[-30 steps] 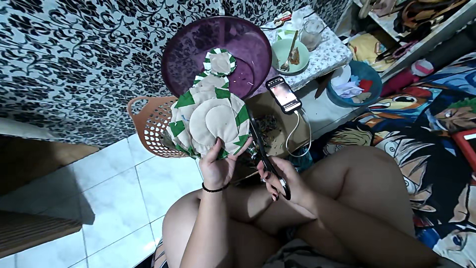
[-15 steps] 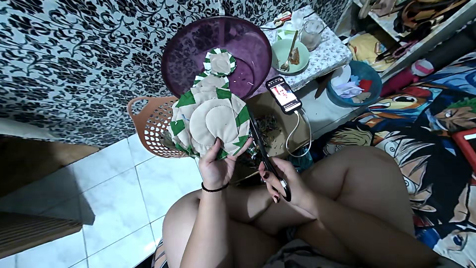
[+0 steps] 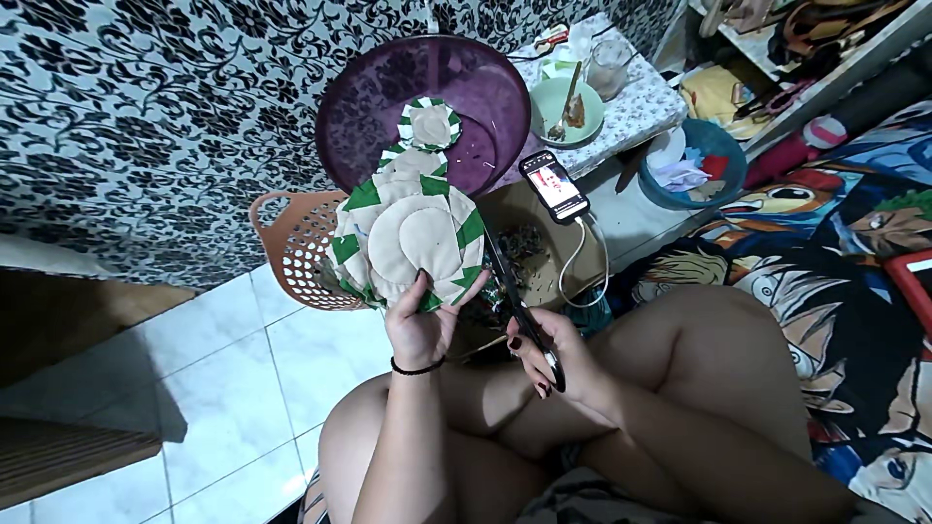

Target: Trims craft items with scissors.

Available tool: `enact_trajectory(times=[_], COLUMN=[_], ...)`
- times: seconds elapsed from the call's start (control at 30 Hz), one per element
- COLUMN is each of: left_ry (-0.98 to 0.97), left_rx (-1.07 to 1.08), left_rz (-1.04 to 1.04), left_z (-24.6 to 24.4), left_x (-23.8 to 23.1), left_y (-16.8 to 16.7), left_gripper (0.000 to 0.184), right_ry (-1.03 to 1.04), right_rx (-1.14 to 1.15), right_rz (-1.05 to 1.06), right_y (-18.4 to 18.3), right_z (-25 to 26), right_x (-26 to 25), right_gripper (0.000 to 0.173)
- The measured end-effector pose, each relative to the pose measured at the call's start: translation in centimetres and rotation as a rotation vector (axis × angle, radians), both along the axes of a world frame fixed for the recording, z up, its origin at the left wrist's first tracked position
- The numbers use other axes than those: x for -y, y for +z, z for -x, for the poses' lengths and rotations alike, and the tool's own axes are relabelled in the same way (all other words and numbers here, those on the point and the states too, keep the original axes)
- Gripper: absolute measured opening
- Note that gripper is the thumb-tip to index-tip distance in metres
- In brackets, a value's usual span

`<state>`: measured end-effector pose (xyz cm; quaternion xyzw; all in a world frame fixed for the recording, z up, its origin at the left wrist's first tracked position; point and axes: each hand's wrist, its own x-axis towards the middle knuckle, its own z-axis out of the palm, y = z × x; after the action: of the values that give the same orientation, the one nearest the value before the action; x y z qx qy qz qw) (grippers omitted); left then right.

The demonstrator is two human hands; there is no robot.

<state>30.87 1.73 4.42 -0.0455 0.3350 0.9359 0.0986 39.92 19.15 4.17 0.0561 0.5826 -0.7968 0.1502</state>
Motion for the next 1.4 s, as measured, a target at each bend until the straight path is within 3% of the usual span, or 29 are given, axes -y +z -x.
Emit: enact_trajectory(times=[0.2, 0.33, 0.57, 0.73, 0.83, 1.03, 1.4], left_ry=[-0.007, 0.08, 0.195, 0.217, 0.155, 0.131, 0.247], left_rx=[-0.019, -0.049, -0.027, 0.048, -0.064, -0.126, -0.015], left_rz=[0.12, 0.283, 0.538, 0.322, 0.098, -0.051, 0.071], left_z=[0.1, 0.3, 1.3, 1.5, 1.4, 1.4, 1.5], left_x=[0.6, 1.1, 1.5, 1.3, 1.3, 1.2, 0.4], left_y=[0.0, 0.1, 0.7, 1.0, 0.2, -0.4, 0.4], left_gripper=[0.038, 0.023, 0.032, 0.017, 0.021, 0.023, 0.024], right_ry=[0.012, 0.027, 0.057, 0.088, 0.13, 0.178, 0.187], right_rx=[0.031, 0.051, 0.059, 0.018, -0.063, -0.065, -0.027], right_rz=[-0.018, -0.03, -0.045, -0.085, -0.135, -0.188, -0.21], right_y=[0.1, 0.1, 0.1, 0.0, -0.4, -0.6, -0.5], right_z=[0.1, 0.1, -0.1, -0.4, -0.7, -0.9, -0.9], right_x=[0.0, 0.1, 0.2, 0.3, 0.6, 0.8, 0.8], right_gripper=[0.014, 0.015, 0.018, 0.02, 0.024, 0.029, 0.03])
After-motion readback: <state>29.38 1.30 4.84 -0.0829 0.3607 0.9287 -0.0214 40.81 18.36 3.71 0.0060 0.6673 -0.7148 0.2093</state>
